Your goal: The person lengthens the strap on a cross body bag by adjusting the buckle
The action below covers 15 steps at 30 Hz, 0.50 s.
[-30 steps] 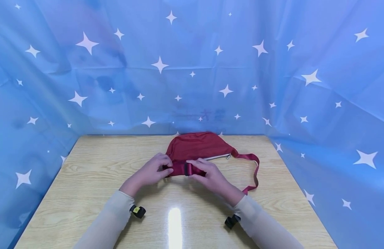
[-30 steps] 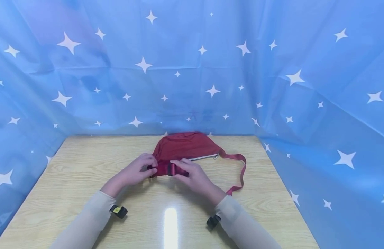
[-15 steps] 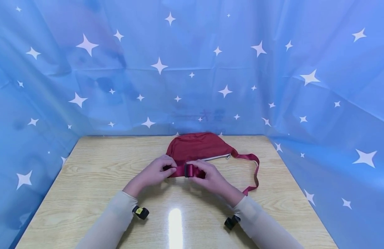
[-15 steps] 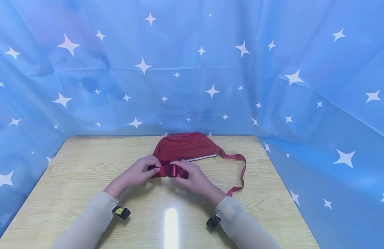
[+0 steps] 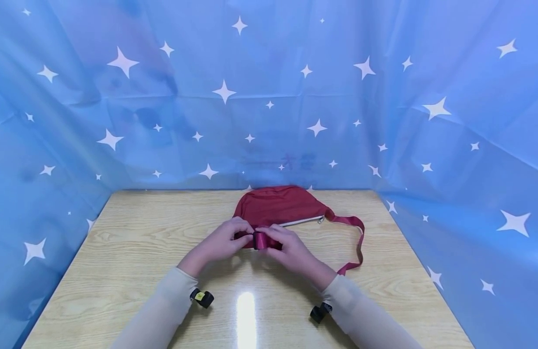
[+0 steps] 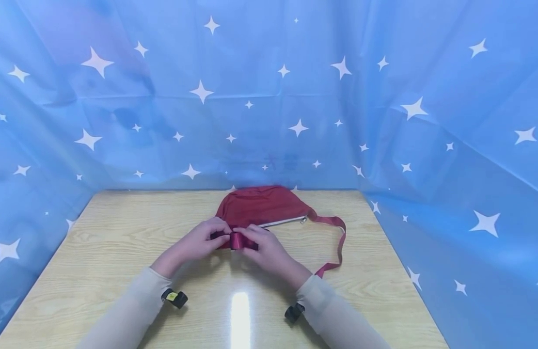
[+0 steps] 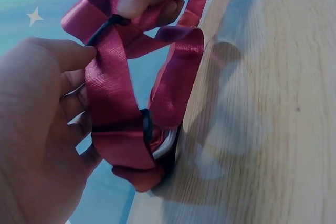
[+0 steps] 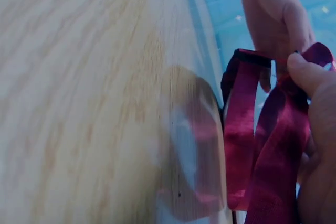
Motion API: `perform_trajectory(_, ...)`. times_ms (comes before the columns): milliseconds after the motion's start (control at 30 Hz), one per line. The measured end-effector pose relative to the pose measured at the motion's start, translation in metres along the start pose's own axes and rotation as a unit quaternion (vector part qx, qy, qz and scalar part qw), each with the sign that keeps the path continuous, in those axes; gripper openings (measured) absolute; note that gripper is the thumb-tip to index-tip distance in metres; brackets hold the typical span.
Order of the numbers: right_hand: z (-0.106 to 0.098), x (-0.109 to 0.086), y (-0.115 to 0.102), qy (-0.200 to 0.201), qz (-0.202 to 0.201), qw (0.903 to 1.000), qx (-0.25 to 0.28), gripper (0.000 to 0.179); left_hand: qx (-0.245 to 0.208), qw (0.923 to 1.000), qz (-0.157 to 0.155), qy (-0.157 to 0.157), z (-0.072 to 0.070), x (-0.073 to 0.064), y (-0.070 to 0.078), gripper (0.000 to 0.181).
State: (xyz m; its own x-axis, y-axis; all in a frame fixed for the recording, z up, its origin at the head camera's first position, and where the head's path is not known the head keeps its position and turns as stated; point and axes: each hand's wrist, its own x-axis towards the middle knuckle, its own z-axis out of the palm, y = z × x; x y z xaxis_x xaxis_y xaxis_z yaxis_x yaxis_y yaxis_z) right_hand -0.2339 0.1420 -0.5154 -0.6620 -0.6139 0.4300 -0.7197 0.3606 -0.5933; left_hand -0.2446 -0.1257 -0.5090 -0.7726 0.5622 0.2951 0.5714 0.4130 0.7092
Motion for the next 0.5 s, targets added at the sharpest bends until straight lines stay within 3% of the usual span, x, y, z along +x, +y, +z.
perform_trajectory(267, -0.002, -0.002, 0.0, 0.001, 0.015, 0.9999, -0.003, 0.057, 0.033, 0.9993, -0.006, 0.015, -0.005, -0.01, -0.011, 0.012)
perform_trajectory(500, -0.004, -0.004, 0.001, 0.002, 0.028, 0.9996, 0.005, 0.057, 0.034, 0.9993, 0.0, 0.012, -0.006, -0.012, -0.015, 0.006)
